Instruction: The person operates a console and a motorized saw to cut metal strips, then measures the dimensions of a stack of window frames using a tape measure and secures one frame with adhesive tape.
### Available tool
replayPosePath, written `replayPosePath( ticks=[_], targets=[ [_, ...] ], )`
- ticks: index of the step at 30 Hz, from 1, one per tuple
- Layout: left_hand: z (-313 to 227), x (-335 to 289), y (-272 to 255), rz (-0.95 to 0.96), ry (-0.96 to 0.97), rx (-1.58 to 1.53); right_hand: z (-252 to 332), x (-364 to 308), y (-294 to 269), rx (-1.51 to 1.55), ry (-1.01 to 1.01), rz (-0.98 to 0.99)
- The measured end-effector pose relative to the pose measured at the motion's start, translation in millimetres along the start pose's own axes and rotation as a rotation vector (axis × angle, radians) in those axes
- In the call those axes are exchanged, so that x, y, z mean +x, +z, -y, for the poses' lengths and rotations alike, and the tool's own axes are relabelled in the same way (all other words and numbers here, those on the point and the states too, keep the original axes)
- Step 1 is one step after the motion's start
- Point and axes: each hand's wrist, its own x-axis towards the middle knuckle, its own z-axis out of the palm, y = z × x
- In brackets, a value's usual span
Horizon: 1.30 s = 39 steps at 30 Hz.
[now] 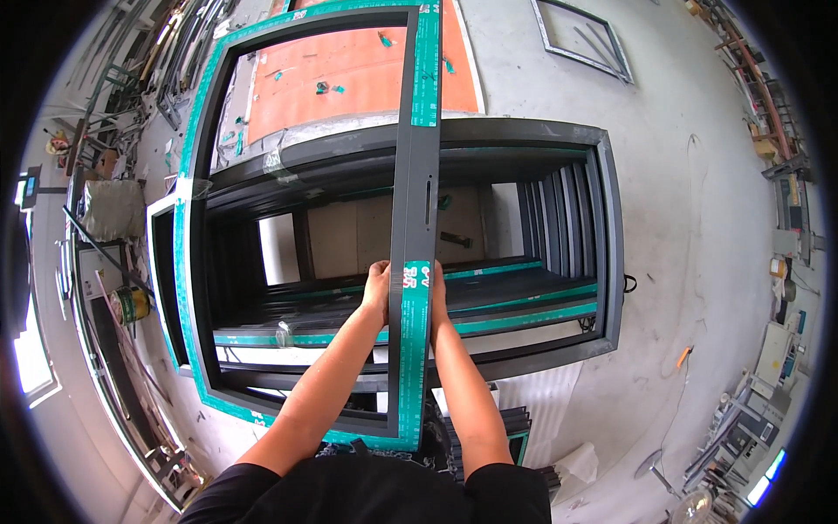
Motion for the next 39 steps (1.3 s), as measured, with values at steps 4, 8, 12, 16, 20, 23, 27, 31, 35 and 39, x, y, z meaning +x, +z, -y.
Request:
replayPosePath(
  ticks=[4,8,12,16,20,23,27,31,35,39],
  targets=[
    [-8.7,-12.0,-1.7,0.178,-0.183,-0.248,11.1,-7.7,9.1,-0.033,0.196,-0.059],
    [-1.3,-0.8,-10.0,0.393,-0.217,-0.365,28.3,-12.4,12.6,-0.182,-0.007,-0.162],
    [11.5,12.4,-6.7,0.266,-0.178,-0.26,63.5,-34.9,23.9,-0.387,-0.411,-0.335],
    [12.5,14.6,-5.2,0.479,-0.165,-0.389,69.1,-67.1,79.9,-1.417,-1.003,-0.312],
    [-17.3,0.4,-35.1,0.154,-0.152,-0.028,71.2,-78.0,110.7,-1.518,-0.77,-0.434],
    [-73.0,-10.6,-88.1,0.307,-0.096,-0.053,69.5,-77.3,111.3,-1.541,-0.733,-0.469],
    [-139.0,-47.7,-104.3,0.344,0.073,0.025,73.0,-78.9,107.7,-1.449,-0.641,-0.377],
    [-156.9,-95.3,-54.0,0.415,0.412,0.594,97.3,-103.5,91.1,-1.285,-0.711,-0.079],
    [-144.7,-127.1,-8.8,0.309,0.566,0.912,110.8,-132.7,74.4,-1.074,-0.73,0.123],
    [-135.1,-121.0,-10.4,0.435,0.63,0.856,132.8,-126.7,60.2,-1.158,-0.925,0.106]
  ],
)
